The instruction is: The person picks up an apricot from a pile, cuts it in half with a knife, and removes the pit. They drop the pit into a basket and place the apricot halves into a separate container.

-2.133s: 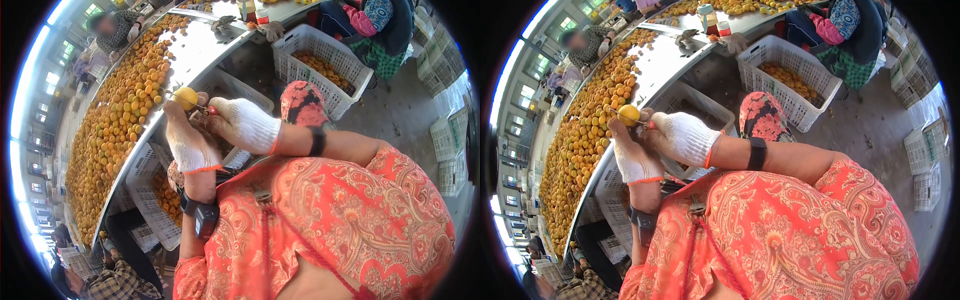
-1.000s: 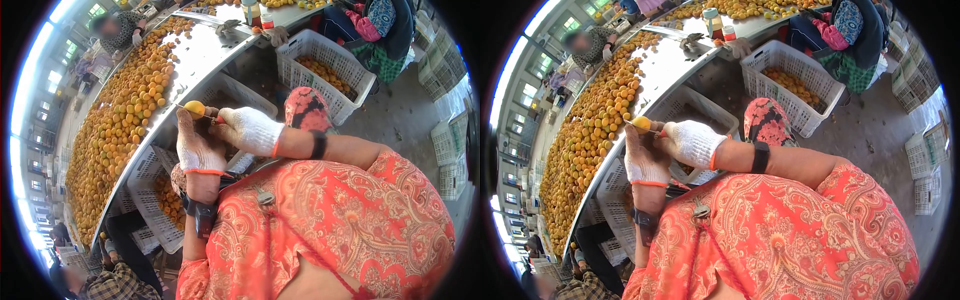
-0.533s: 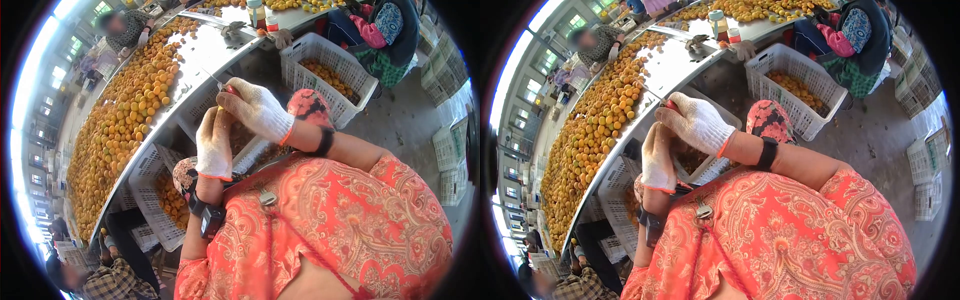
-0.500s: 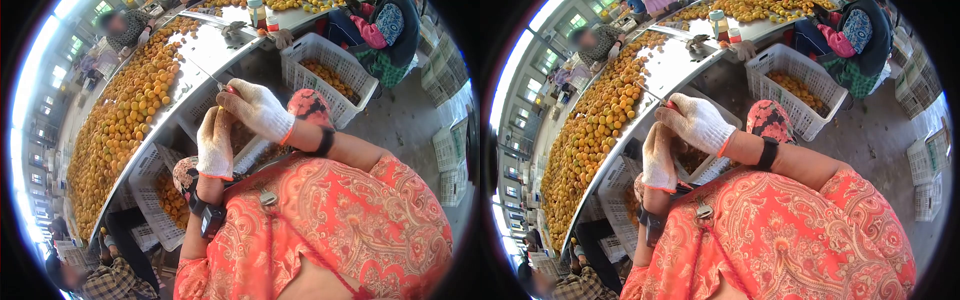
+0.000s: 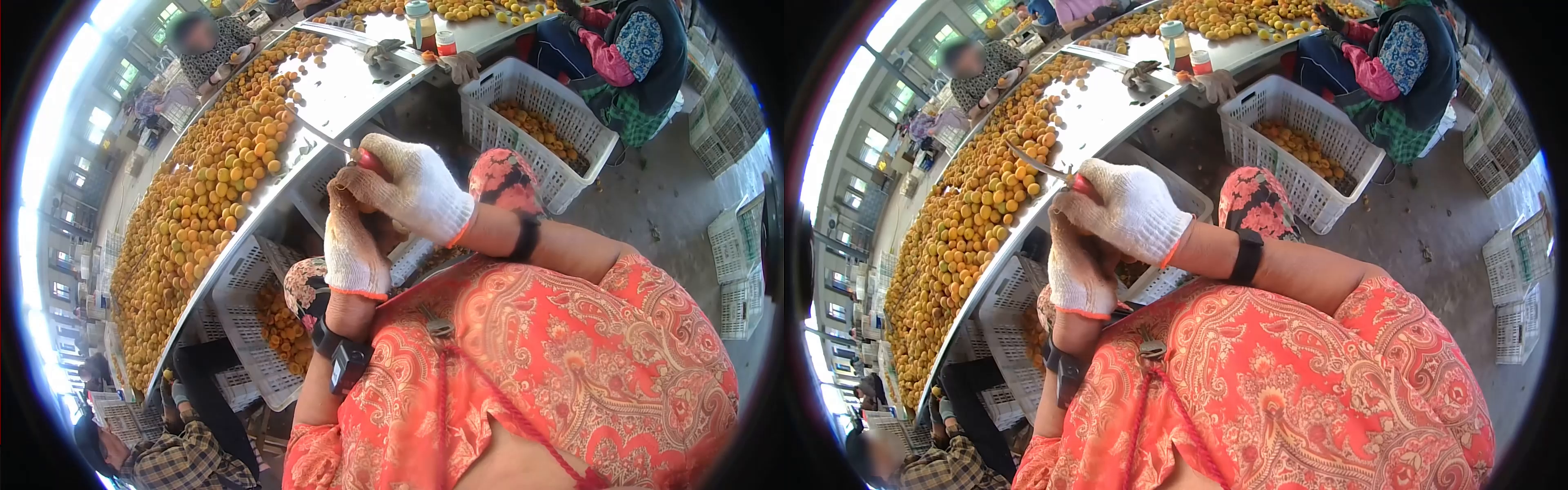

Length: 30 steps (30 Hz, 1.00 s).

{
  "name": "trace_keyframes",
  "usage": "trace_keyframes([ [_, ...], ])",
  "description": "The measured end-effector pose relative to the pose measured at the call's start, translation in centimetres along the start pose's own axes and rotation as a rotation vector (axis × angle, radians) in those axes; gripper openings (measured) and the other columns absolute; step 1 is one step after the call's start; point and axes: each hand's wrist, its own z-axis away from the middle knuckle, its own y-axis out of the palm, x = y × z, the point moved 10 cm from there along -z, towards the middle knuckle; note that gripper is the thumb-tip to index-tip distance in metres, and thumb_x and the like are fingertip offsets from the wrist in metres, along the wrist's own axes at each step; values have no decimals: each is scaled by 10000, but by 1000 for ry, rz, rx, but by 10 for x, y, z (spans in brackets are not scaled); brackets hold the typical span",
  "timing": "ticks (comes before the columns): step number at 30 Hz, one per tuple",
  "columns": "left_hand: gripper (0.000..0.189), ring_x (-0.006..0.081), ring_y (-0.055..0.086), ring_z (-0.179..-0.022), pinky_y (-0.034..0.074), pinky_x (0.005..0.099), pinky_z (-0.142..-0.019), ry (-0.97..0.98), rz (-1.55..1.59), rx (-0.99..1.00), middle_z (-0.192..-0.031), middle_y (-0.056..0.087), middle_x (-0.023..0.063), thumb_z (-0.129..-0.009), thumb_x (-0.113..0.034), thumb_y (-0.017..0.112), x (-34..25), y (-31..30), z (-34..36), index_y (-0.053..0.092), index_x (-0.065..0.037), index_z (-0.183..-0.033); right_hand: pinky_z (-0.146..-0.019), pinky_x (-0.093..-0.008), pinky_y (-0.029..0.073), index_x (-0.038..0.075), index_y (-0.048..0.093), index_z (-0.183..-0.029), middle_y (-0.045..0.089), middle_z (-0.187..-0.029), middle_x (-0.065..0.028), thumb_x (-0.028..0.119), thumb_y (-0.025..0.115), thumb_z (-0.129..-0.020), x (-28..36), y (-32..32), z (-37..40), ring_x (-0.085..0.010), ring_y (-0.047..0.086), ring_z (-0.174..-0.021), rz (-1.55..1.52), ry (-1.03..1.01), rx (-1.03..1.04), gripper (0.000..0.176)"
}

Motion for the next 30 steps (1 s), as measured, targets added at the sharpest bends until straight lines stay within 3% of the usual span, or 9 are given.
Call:
trace_keyframes([
  [7, 486, 130, 587, -571, 462, 259, -473, 293, -308, 129, -886, 648, 39, -1030, -513, 437, -3, -28, -39, 604, -74, -1154, -668, -395, 513, 49, 647, -971, 668, -785, -172, 400, 655, -904, -17, -1, -10, -321, 672, -724, -45, 61, -56, 357],
  [10, 467, 134, 535, -490, 417, 248, -435, 552, -751, 101, -837, 637, 36, -1029, -498, 447, -23, -19, -36, 608, -72, -1129, -668, -406, 519, 55, 649, -948, 667, -774, -185, 429, 645, -904, -13, 1, -13, -351, 674, -744, 9, 1, -46, 377],
  [13, 361, 159, 642, -715, 510, 336, -550, 226, -674, 84, -944, 653, 60, -1021, -423, 458, -8, -21, -44, 562, -105, -1156, -659, -427, 530, 67, 650, -923, 670, -768, -185, 448, 634, -902, 3, 3, -14, -369, 677, -749, 205, -93, -38, 382],
  [15, 404, 182, 657, -934, 552, 391, -738, 46, -32, 128, -1053, 646, 49, -1029, -452, 420, 4, -13, -41, 541, -116, -1218, -650, -439, 534, 72, 646, -912, 671, -769, -182, 453, 637, -897, 9, 11, -14, -376, 675, -737, 291, -165, -33, 382],
  [16, 404, 182, 657, -934, 552, 391, -738, 47, -32, 122, -1053, 646, 49, -1029, -452, 420, 3, -10, -34, 541, -116, -1218, -640, -451, 538, 77, 643, -901, 673, -769, -178, 459, 640, -891, 16, 16, -14, -382, 672, -726, 377, -240, -34, 382],
  [19, 483, 213, 549, -1205, 444, 414, -1020, -1, 147, 63, -1270, 584, 27, -1018, -538, 386, 8, -22, -25, 522, -178, -1309, -597, -448, 537, 99, 646, -876, 667, -721, -147, 447, 670, -864, 26, 24, -12, -363, 674, -672, 455, -350, -43, 349],
  [26, 523, 251, 545, -1210, 456, 478, -982, -153, 82, 10, -1320, 570, 14, -1001, -574, 364, 25, -40, -22, 511, -192, -1325, -574, -427, 521, 106, 610, -848, 643, -723, -116, 372, 731, -811, 35, 39, -5, -338, 662, -661, 524, -561, 15, 295],
  [28, 477, 227, 587, -1021, 482, 395, -743, -219, 88, 15, -1190, 632, 33, -975, -583, 403, 34, -48, -26, 586, -213, -1213, -584, -416, 510, 94, 585, -842, 625, -752, -120, 330, 755, -797, 35, 43, -4, -345, 650, -692, 525, -577, 61, 294],
  [30, 472, 225, 588, -997, 483, 397, -725, -196, -81, 121, -1174, 637, 33, -976, -579, 401, 31, -60, -35, 590, -211, -1205, -592, -409, 512, 98, 579, -852, 621, -766, -116, 331, 759, -785, 40, 40, -1, -344, 653, -708, 530, -640, 46, 302],
])
